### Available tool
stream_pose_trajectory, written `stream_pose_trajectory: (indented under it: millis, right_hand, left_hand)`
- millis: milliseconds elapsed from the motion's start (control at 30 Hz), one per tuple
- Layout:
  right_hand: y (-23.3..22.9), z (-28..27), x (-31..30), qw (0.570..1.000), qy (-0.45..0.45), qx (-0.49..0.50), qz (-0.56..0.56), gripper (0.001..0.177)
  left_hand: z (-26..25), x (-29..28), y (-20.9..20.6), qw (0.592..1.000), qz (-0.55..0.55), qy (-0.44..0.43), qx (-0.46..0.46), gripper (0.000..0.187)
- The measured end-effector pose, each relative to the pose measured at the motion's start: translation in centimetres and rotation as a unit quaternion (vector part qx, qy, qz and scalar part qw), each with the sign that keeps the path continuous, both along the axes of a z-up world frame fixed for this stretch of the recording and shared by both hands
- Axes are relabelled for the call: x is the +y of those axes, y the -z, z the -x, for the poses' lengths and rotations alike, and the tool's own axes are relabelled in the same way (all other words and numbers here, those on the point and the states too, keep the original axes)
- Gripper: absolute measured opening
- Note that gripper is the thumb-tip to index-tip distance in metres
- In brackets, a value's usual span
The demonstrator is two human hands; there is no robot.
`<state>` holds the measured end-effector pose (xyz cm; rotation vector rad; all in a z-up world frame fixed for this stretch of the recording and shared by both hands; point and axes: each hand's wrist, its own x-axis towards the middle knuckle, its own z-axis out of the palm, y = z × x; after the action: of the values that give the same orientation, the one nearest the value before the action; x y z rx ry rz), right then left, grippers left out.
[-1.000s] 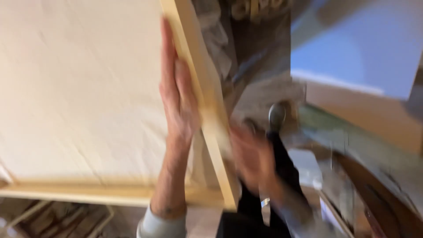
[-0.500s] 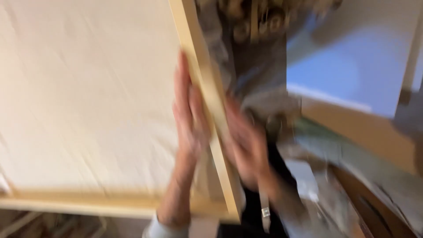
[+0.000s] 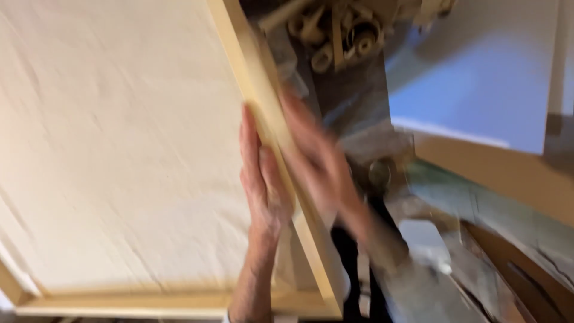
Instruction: Sand the edges and corners of a wooden art frame using a sanding block.
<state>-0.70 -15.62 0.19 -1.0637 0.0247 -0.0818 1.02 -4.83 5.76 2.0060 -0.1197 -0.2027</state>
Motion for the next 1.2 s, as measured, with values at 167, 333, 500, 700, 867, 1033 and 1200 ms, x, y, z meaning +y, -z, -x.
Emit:
stream_pose_trajectory:
  millis: [167,333,500,700,867,1033,1200]
  right_hand:
    - [-3.9,16.1,0.0,0.99,-0.047,0.134,0.02,0.064]
    - [-1.3,-2.2,-0.6,0.99,0.018,-0.012,0.136,0.057]
    - [0.7,-5.5,-0.2,0.993,0.012,-0.027,0.114,0.051]
    - [0.2,20.3,0.6,0.962,-0.112,0.241,-0.056,0.063]
    - [3.6,-2.4,0.1,0.992,0.019,-0.046,0.119,0.053]
    - [2.0,-0.8,-0.1,0.995,0.035,-0.072,0.06,0.044]
    - [3.8,24.3,1.0,0.996,-0.056,0.071,0.021,0.058]
  left_hand:
    - [-0.4,0.0,0.0,0.999,-0.049,-0.014,-0.01,0.055]
    - [-0.8,-0.1,0.6,0.997,-0.066,-0.002,-0.034,0.053]
    - [0.1,0.1,0.0,1.0,0.002,-0.012,0.016,0.057]
    - [0.1,0.2,0.3,1.0,-0.009,-0.015,0.0,0.056]
    - [-1.1,-0.3,0.3,1.0,-0.012,-0.005,-0.011,0.056]
    - [0.5,-0.2,-0.8,0.98,0.036,-0.095,0.168,0.065]
    - [0.2,0.5,0.6,0.999,-0.015,-0.022,-0.019,0.056]
